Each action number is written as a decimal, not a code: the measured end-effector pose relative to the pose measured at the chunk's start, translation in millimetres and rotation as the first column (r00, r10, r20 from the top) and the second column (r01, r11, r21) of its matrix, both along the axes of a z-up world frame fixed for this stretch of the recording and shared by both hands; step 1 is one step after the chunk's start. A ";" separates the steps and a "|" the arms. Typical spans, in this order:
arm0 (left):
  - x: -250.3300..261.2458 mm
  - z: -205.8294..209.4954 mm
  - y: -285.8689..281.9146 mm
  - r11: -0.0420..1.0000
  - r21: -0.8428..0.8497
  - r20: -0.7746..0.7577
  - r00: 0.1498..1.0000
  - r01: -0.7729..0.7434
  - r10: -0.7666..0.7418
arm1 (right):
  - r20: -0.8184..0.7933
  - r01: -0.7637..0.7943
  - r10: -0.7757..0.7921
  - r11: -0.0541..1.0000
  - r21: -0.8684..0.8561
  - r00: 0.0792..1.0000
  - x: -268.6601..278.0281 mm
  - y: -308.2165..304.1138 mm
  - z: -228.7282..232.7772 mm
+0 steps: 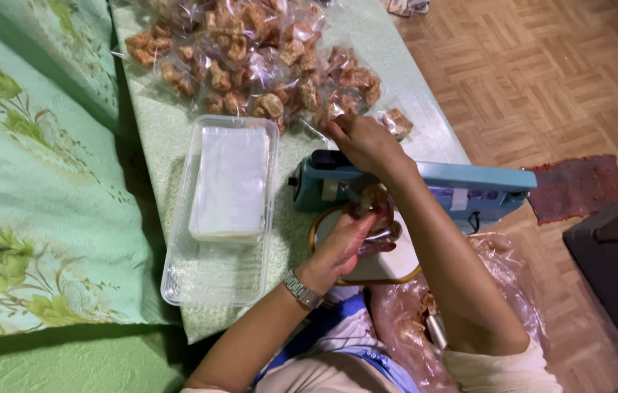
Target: Package snacks into small plastic bags and seal them using a heat sealer
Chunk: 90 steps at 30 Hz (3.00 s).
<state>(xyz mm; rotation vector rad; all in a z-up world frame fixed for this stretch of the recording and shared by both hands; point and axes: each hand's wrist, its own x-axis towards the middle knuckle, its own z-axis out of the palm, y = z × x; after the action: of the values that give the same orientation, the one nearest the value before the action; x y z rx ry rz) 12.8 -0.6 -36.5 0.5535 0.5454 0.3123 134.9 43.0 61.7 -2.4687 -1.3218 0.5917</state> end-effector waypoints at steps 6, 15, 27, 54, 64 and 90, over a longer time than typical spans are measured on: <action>-16.5 29.7 -2.9 0.960 0.267 -0.187 0.982 0.089 -0.039 | -0.179 0.048 -0.009 0.976 0.214 0.984 9.1 -5.0 9.5; -42.2 27.6 -3.3 0.685 0.728 0.266 0.906 0.036 -0.330 | -0.334 0.126 0.367 0.488 0.864 0.868 41.7 -48.2 25.7; -67.9 51.6 5.1 0.321 0.940 0.220 0.922 -0.113 -0.320 | -0.562 0.533 0.061 0.249 0.809 0.825 -4.4 -222.4 -111.2; -126.3 97.9 158.4 -0.421 0.580 -0.536 0.716 0.698 0.448 | -0.509 0.809 -0.636 0.518 0.276 0.580 -38.5 -377.6 -249.8; -168.6 58.8 118.8 -0.177 0.691 -0.593 0.690 0.701 0.415 | -0.365 0.787 -0.703 0.490 0.375 0.611 -44.0 -413.0 -266.6; -85.9 51.6 -50.7 0.415 0.786 -0.028 0.697 0.458 -0.717 | 0.115 0.630 -0.687 0.568 -0.529 0.717 -67.4 -468.0 -330.3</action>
<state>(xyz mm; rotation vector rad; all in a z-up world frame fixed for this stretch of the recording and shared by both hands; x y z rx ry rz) -73.1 -51.3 15.0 1.4574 -0.1827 -0.1079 67.5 -425.0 -268.5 -3.0225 -0.0701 0.9520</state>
